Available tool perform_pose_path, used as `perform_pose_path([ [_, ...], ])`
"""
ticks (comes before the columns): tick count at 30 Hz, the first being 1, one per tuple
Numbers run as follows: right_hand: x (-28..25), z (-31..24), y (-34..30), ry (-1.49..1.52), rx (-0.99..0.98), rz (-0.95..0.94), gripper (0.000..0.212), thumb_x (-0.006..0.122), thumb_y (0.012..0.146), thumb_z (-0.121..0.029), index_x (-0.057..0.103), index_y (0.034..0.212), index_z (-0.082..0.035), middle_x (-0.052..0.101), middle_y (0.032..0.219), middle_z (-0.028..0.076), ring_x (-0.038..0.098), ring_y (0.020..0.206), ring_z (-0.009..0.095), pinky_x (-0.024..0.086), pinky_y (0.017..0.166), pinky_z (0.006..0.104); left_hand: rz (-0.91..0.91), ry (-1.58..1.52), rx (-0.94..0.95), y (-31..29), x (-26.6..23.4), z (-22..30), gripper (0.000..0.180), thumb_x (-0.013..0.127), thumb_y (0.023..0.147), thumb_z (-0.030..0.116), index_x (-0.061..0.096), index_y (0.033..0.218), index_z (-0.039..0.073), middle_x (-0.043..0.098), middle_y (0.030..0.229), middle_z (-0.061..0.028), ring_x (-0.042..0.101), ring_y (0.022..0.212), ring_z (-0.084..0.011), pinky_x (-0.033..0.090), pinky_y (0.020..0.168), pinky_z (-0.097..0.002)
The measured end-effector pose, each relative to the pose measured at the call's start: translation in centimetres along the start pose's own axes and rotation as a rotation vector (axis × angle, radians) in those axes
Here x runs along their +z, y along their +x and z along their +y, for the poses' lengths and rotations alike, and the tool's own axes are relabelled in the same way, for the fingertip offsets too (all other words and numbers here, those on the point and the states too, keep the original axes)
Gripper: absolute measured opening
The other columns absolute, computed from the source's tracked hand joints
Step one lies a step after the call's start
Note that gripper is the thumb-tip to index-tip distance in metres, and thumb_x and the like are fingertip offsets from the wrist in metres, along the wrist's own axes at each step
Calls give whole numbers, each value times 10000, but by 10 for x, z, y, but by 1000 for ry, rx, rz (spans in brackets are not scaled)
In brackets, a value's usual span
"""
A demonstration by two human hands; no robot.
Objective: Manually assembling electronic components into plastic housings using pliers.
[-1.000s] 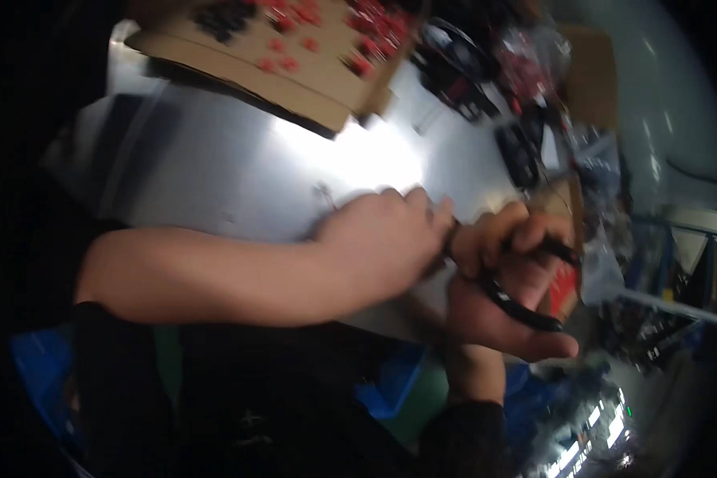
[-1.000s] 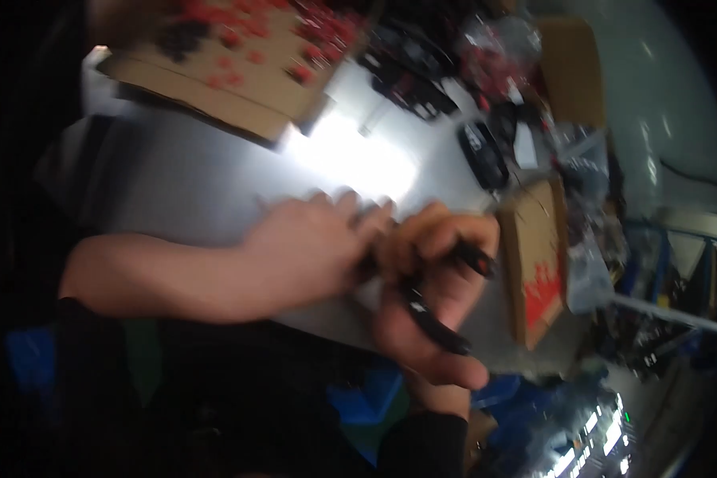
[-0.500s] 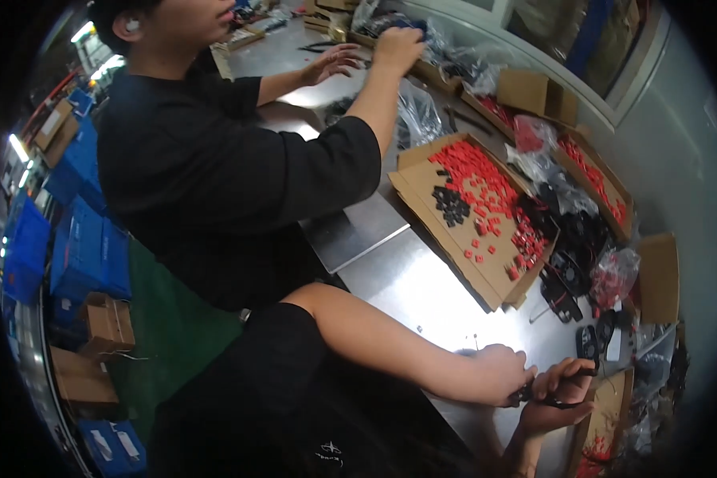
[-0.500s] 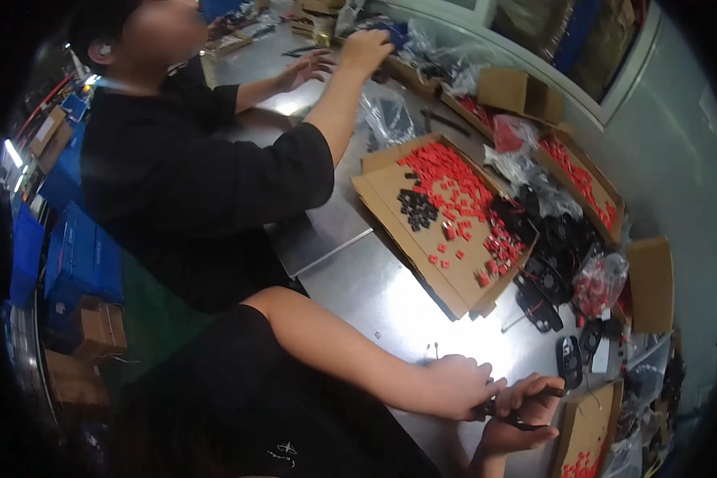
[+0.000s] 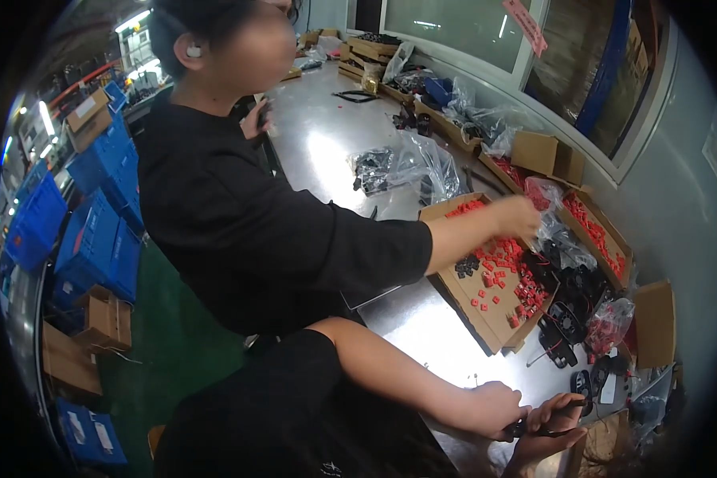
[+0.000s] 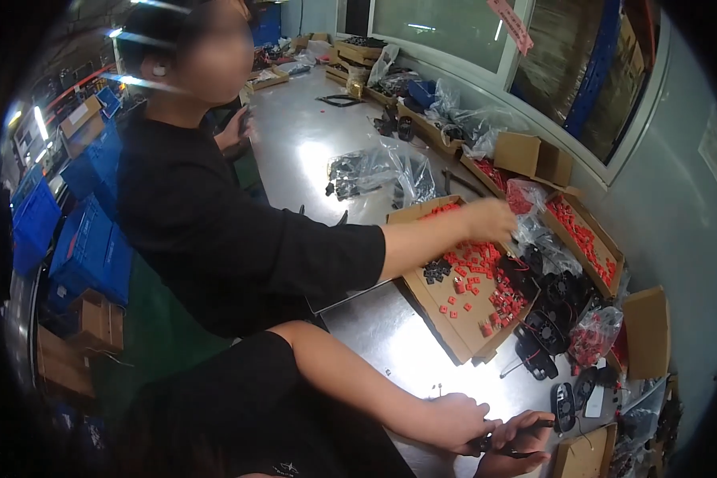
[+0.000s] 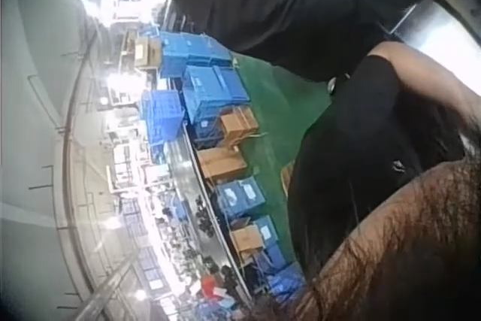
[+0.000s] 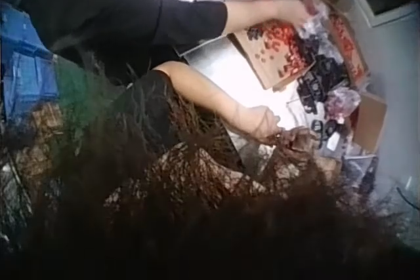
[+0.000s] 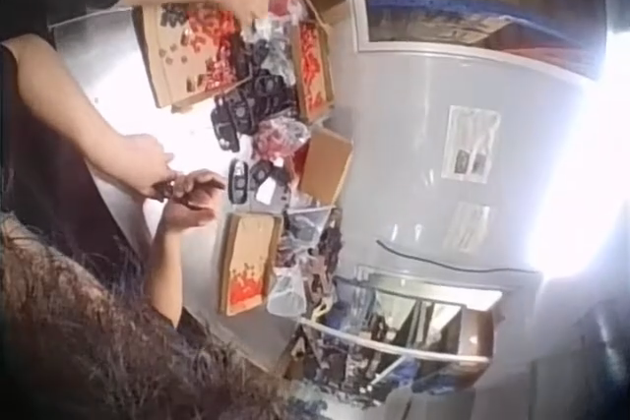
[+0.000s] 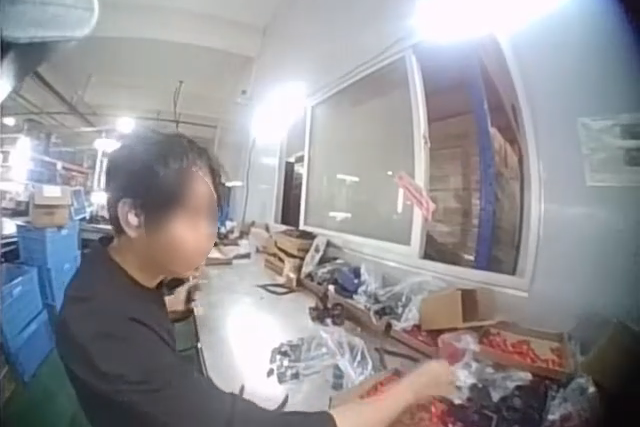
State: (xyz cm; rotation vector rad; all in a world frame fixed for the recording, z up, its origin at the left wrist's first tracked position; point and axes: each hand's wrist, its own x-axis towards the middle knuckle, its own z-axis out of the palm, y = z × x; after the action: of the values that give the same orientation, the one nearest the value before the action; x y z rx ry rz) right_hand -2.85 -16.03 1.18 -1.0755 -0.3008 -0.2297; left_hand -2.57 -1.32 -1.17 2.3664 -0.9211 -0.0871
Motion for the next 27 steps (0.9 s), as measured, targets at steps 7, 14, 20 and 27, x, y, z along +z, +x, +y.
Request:
perform_pose_path([
  [7,0,-4,0,-17,6,-88,716,488,932,-770,451,1011,-59,436,784,19,393,523,52,299,383,185,-39,-14,-11,-2,-10,4,523,666,904,476,602,1238,79,651,974,-218,703,784,-399,563,693,-497],
  [14,-5,-5,1,8,15,-80,732,500,921,-780,448,997,-54,429,772,23,387,507,57,321,380,189,-54,-20,-1,-3,-13,3,540,660,907,491,608,1250,77,650,987,-221,702,818,-389,563,709,-486],
  [20,-7,-5,0,16,22,-110,739,521,914,-778,443,1002,-49,426,762,26,392,506,62,322,376,190,34,-51,-12,0,-2,2,527,720,830,492,660,1114,53,670,860,-210,702,770,-390,565,691,-487],
  [27,-5,-6,-2,10,2,-101,732,518,922,-770,445,1011,-47,442,793,27,418,541,63,326,386,183,-61,-62,-14,-2,-14,5,515,723,872,453,630,1212,76,651,1017,-218,698,848,-387,563,737,-472],
])
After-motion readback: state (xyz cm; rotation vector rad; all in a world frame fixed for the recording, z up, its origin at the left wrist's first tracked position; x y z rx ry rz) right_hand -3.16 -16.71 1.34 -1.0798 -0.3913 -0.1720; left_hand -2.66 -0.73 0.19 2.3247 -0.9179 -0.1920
